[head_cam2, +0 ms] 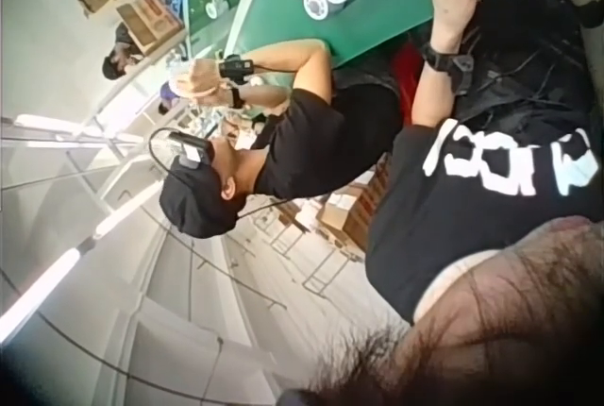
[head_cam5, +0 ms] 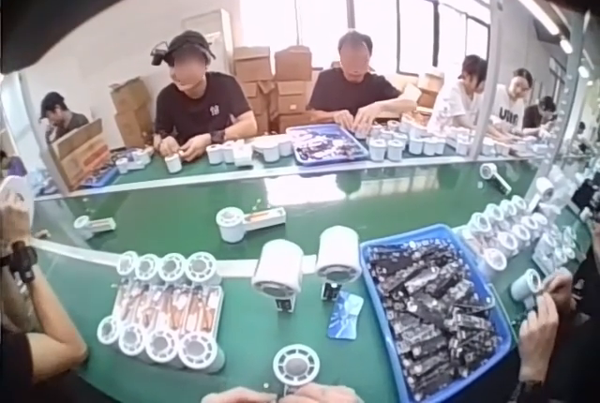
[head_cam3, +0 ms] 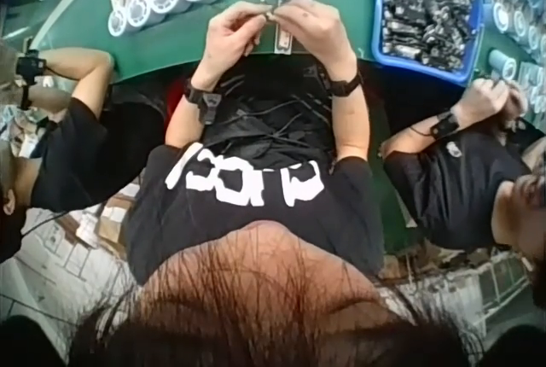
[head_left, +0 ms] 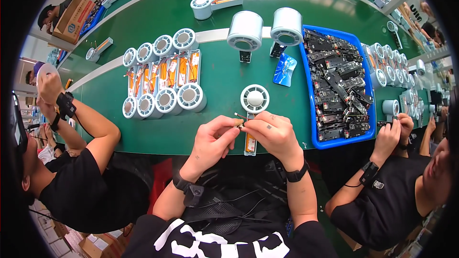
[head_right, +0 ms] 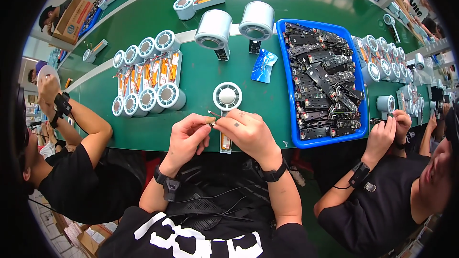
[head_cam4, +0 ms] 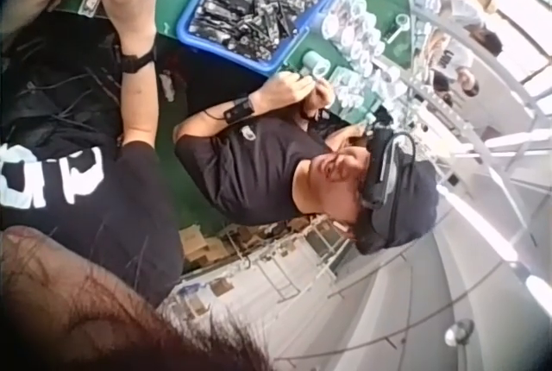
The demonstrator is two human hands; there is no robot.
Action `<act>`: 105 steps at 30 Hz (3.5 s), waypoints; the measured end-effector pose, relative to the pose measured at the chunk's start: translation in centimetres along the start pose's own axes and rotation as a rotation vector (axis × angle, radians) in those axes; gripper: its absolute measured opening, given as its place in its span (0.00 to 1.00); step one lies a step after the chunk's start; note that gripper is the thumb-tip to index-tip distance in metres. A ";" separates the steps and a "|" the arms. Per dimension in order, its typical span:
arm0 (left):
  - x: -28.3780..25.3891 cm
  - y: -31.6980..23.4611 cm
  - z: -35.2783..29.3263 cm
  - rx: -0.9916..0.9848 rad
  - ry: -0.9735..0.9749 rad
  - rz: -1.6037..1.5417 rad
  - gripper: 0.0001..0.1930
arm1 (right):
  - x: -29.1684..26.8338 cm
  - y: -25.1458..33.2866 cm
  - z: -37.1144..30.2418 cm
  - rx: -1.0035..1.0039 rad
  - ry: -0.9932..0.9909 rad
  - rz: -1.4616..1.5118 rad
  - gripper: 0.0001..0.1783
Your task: The person picks up a circuit board from a blue tray and connects the wires from the battery and fan to it by hand. Then, they press the circuit board into the handle of the fan housing and place the assembly on the table.
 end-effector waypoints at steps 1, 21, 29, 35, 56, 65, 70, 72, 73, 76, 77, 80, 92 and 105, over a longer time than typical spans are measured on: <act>0.0 0.0 -0.1 -0.004 0.008 0.050 0.08 | 0.0 -0.1 0.0 -0.011 0.009 0.005 0.10; 0.9 -0.7 1.7 0.108 0.139 0.218 0.07 | -1.1 -2.1 -0.1 -0.075 0.076 0.167 0.11; 0.4 -0.5 0.6 0.037 0.050 0.057 0.08 | -0.1 -0.8 -0.1 -0.034 0.028 0.080 0.11; 0.1 -1.0 0.9 0.106 0.102 0.182 0.08 | 0.0 -1.5 0.3 -0.052 0.057 0.139 0.12; 0.5 -1.0 0.9 0.107 0.097 0.126 0.08 | -0.3 -1.5 0.4 -0.029 0.095 0.144 0.10; 0.4 -2.0 1.0 0.299 0.105 0.304 0.07 | -0.1 -1.9 0.6 -0.015 0.086 0.214 0.11; 0.3 -1.8 1.3 0.341 0.125 0.314 0.08 | -0.2 -1.9 0.4 -0.033 0.089 0.193 0.11; 0.2 -1.8 1.3 0.315 0.144 0.334 0.08 | 0.0 -2.0 0.2 -0.030 0.097 0.178 0.11; 0.2 -1.9 1.2 0.304 0.154 0.343 0.08 | 0.1 -1.9 0.2 -0.029 0.101 0.169 0.11; 0.4 -2.4 1.1 0.289 0.133 0.355 0.07 | -0.1 -1.7 0.5 -0.039 0.094 0.172 0.11; 0.5 -2.5 1.0 0.283 0.124 0.361 0.07 | -0.1 -1.7 0.6 -0.044 0.089 0.171 0.11; 0.4 -2.5 1.0 0.294 0.108 0.376 0.07 | 0.2 -1.9 0.4 -0.035 0.084 0.164 0.11; 2.0 -1.1 -0.3 0.174 -0.113 0.140 0.10 | -0.2 0.5 -0.1 -0.096 -0.136 -0.076 0.15; 2.6 -0.7 -1.7 0.202 -0.060 -0.012 0.11 | 0.5 5.8 -3.9 0.579 -0.217 0.210 0.27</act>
Point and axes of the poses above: each hand's wrist, its own z-axis towards the middle knuckle, its own x-axis out of the palm, y = z × x, the point moved 4 cm from there along z, towards the middle knuckle, and after that the axes turned 2 degrees about x, right-handed, at the moved point
